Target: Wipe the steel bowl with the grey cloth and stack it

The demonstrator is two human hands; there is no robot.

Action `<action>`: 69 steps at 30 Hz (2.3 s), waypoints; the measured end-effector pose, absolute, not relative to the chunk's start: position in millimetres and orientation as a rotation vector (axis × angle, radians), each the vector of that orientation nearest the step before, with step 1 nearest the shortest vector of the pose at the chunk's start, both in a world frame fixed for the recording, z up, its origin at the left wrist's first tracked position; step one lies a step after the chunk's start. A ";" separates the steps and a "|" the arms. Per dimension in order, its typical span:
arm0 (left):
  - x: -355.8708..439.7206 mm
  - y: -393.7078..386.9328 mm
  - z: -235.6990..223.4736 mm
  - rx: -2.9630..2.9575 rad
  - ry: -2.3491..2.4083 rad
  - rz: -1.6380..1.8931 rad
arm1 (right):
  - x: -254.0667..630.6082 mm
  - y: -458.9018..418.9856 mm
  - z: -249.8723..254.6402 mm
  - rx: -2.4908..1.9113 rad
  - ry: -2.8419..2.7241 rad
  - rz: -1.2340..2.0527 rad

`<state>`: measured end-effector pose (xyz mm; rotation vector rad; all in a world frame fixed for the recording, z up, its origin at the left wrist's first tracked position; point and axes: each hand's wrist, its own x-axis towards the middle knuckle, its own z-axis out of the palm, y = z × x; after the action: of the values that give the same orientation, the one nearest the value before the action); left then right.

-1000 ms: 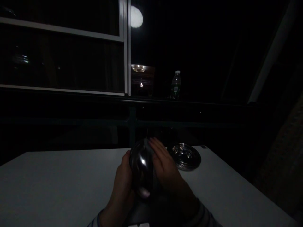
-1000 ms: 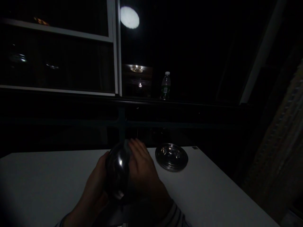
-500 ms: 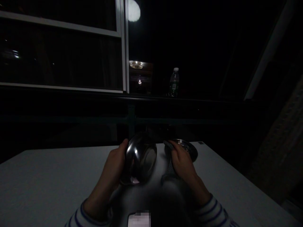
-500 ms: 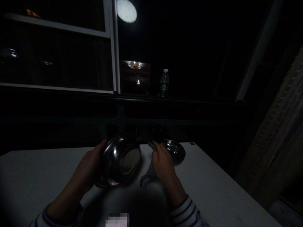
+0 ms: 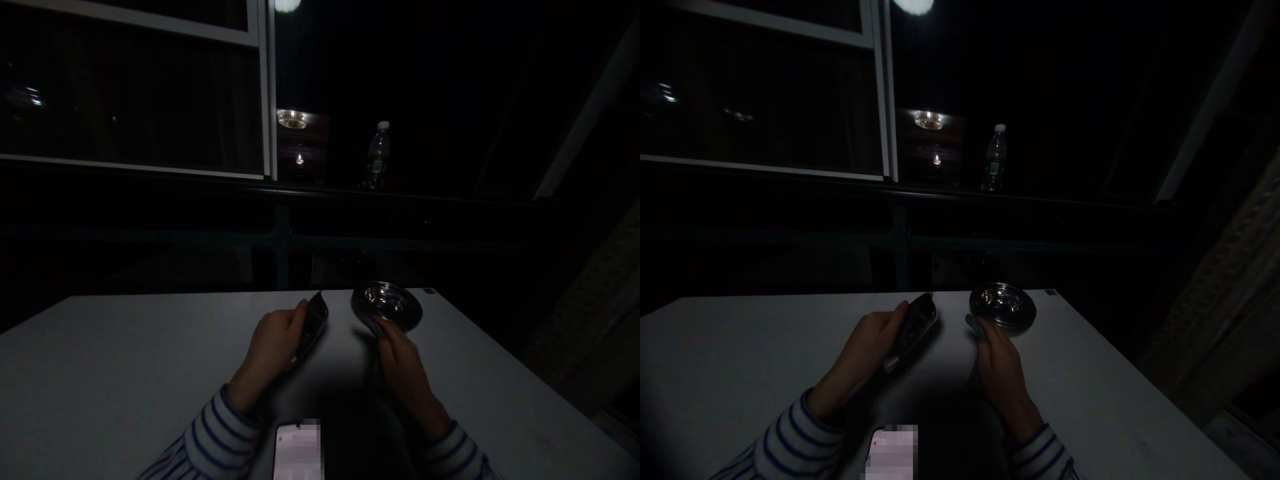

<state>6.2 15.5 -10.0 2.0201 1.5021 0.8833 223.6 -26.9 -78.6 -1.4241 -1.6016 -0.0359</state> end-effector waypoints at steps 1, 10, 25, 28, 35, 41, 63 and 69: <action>9.4 13.9 -12.7 2.084 1.507 0.845 | 223.9 -27.4 -78.2 -1.422 -1.605 -0.031; 34.0 -0.7 -33.9 2.562 1.525 0.506 | 226.0 -29.2 -78.1 -1.393 -1.405 0.191; 42.8 -3.4 -58.3 2.500 1.374 0.350 | 223.9 -30.5 -78.6 -1.352 -1.301 0.373; 44.7 -3.9 -46.1 2.121 1.187 0.678 | 213.3 -38.9 -75.4 -1.282 -1.615 0.169; 49.0 -7.6 -32.1 1.295 0.759 0.800 | 191.9 -44.1 -70.5 -1.004 -2.022 -0.239; 49.7 -7.2 -31.9 1.214 0.847 0.937 | 199.0 -41.8 -77.0 -1.145 -1.790 -0.095; 57.8 -0.4 2.0 1.659 0.837 1.032 | 225.2 -40.4 -53.6 -1.073 -1.158 0.779; 54.9 2.4 -1.7 1.722 0.827 0.869 | 226.9 -41.6 -49.5 -1.181 -1.157 0.665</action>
<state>54.9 2.4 -1.7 1.7222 0.8265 0.8686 226.9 -41.6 -49.5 -1.1815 -1.1566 0.6653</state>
